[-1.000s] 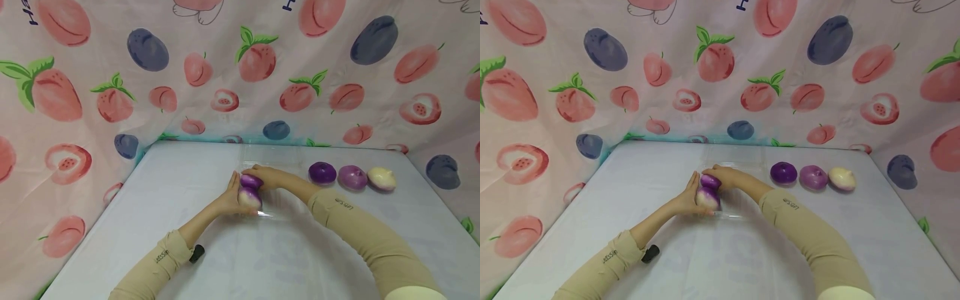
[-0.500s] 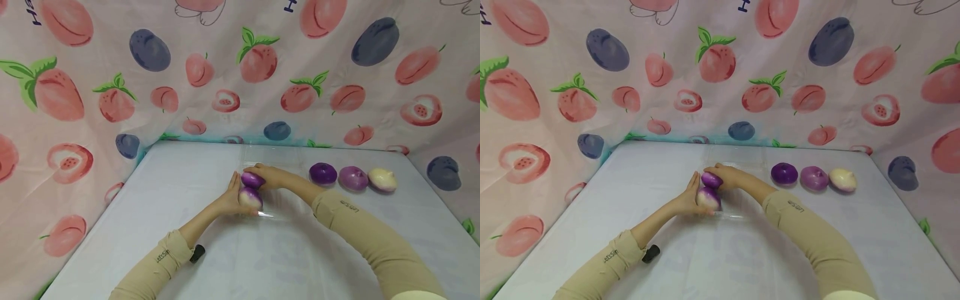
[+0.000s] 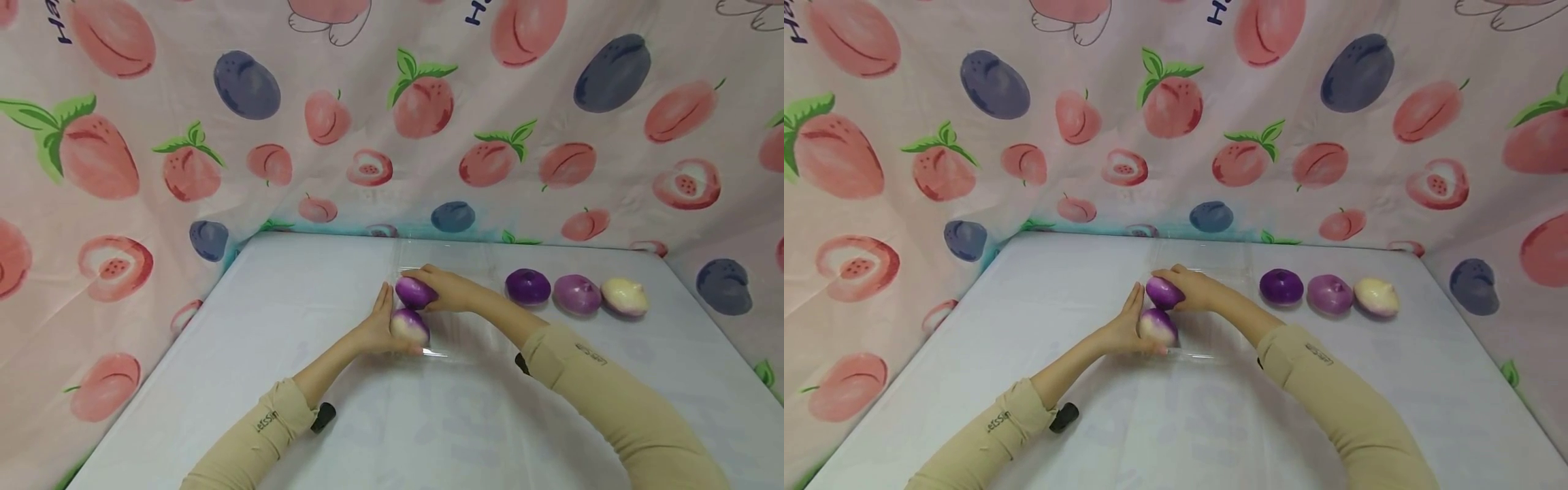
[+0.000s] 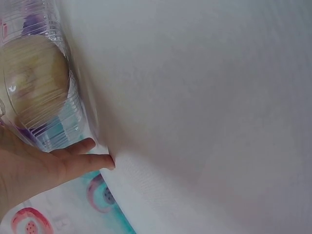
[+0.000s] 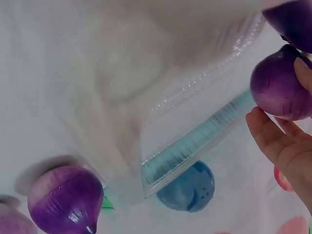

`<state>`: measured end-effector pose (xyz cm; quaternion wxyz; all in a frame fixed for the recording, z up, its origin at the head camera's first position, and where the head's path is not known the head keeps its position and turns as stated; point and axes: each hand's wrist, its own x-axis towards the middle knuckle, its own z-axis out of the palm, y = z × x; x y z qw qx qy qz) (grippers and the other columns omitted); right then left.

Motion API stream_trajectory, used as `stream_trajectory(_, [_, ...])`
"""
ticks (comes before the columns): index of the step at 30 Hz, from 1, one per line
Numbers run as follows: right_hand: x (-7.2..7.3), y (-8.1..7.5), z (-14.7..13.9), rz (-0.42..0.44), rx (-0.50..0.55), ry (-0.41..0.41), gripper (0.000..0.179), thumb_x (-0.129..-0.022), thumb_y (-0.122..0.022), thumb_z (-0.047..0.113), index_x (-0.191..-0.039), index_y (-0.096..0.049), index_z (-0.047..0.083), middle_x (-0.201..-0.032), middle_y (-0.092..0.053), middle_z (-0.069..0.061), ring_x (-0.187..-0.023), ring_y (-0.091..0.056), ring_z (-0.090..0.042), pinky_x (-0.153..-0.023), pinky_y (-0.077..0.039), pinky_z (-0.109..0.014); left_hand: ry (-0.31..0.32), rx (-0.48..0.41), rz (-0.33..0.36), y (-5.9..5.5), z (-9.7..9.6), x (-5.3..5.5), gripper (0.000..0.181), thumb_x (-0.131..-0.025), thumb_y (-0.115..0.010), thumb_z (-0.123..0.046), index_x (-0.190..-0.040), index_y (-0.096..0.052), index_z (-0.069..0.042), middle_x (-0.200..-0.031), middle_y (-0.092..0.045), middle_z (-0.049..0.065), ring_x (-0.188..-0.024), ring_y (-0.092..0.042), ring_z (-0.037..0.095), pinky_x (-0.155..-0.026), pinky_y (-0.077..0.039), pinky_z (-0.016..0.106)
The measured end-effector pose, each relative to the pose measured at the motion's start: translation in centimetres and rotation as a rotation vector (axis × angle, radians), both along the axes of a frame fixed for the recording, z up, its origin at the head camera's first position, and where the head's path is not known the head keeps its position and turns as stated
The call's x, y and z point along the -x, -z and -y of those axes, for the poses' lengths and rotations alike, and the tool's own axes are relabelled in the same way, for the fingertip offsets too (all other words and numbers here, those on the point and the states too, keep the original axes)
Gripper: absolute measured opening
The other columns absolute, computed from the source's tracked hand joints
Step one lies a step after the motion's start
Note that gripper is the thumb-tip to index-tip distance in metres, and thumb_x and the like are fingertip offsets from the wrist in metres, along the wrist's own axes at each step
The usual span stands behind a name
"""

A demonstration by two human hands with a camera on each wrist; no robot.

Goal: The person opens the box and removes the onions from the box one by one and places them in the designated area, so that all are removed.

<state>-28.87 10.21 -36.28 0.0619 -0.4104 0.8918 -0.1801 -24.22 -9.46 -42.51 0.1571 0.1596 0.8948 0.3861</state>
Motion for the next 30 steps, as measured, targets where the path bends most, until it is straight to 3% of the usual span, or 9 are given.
stream_trajectory(5, [-0.5,-0.3,-0.2,0.016,0.007,0.038,0.070,-0.081,-0.073,0.007,-0.141,-0.039,0.006,-0.125,-0.051,-0.023,-0.112,-0.057,-0.040,-0.095,-0.048,-0.052,-0.006,-0.003,0.000,-0.1,0.0,0.0,0.134,-0.066,-0.083,-0.045,-0.148,0.012,0.000,-0.156,0.022,0.015,-0.146,0.009,0.031,-0.117,-0.018,0.045])
stream_trajectory(16, [-1.4,0.2,-1.7,-0.050,0.111,0.080,0.070,-0.080,-0.074,0.009,-0.141,-0.039,0.006,-0.125,-0.051,-0.024,-0.112,-0.056,-0.039,-0.092,-0.050,-0.051,-0.019,0.012,0.008,-0.2,-0.1,-0.1,0.134,-0.066,-0.083,-0.045,-0.149,0.012,-0.003,-0.156,0.022,0.012,-0.146,0.003,0.033,-0.115,-0.022,0.047])
stream_trajectory(30, [-2.5,0.5,-4.3,0.019,0.329,0.211,0.074,-0.081,-0.074,0.012,-0.143,-0.035,0.009,-0.141,-0.041,-0.019,-0.114,-0.053,-0.035,-0.079,-0.055,-0.046,-0.022,0.028,0.008,-0.2,-0.1,-0.2,0.135,-0.065,-0.083,-0.046,-0.149,0.014,-0.004,-0.157,0.023,0.010,-0.146,0.001,0.032,-0.116,-0.022,0.047])
